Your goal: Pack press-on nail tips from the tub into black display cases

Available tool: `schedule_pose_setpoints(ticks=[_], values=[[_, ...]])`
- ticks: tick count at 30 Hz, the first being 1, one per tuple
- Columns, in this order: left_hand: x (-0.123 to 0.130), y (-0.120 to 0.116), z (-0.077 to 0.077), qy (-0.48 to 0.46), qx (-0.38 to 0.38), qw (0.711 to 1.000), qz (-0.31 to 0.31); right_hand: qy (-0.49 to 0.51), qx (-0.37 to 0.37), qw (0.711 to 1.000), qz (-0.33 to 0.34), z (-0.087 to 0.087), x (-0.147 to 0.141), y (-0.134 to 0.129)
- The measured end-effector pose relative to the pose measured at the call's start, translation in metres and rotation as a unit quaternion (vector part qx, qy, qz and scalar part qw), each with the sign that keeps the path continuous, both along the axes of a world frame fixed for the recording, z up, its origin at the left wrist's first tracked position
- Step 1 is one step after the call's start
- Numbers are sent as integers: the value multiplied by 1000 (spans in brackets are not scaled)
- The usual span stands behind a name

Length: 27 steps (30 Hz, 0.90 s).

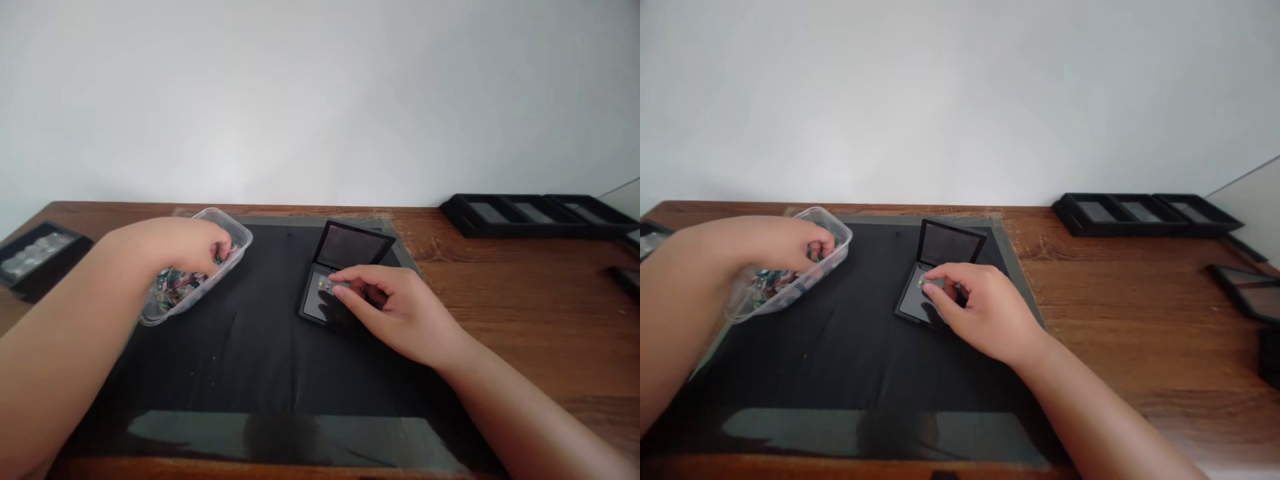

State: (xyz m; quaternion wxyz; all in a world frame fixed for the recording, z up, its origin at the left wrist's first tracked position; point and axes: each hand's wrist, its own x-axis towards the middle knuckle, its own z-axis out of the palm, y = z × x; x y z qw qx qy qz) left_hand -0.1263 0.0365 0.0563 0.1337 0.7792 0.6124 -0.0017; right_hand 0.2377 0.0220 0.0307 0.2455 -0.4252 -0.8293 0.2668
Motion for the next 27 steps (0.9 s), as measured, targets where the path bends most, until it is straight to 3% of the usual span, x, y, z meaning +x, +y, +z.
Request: schedule_pose_setpoints(ticks=[3,8,17,20,23,27], values=[[1,0,4,25,-77,996,33,-6,-2,1000,-7,0,1,1],[1,-7,22,20,-81,994,67,-9,-7,1000,-4,0,1,0],[16,-24,57,23,102,988,114,9,-9,1000,4,0,1,2],[36,-38,66,-90,217,972,24,33,7,999,13,0,1,1],[69,-50,56,-217,319,917,-100,78,23,996,30,2,1,-1],[110,-50,14,-238,395,873,-162,160,-75,981,76,5,0,-4]])
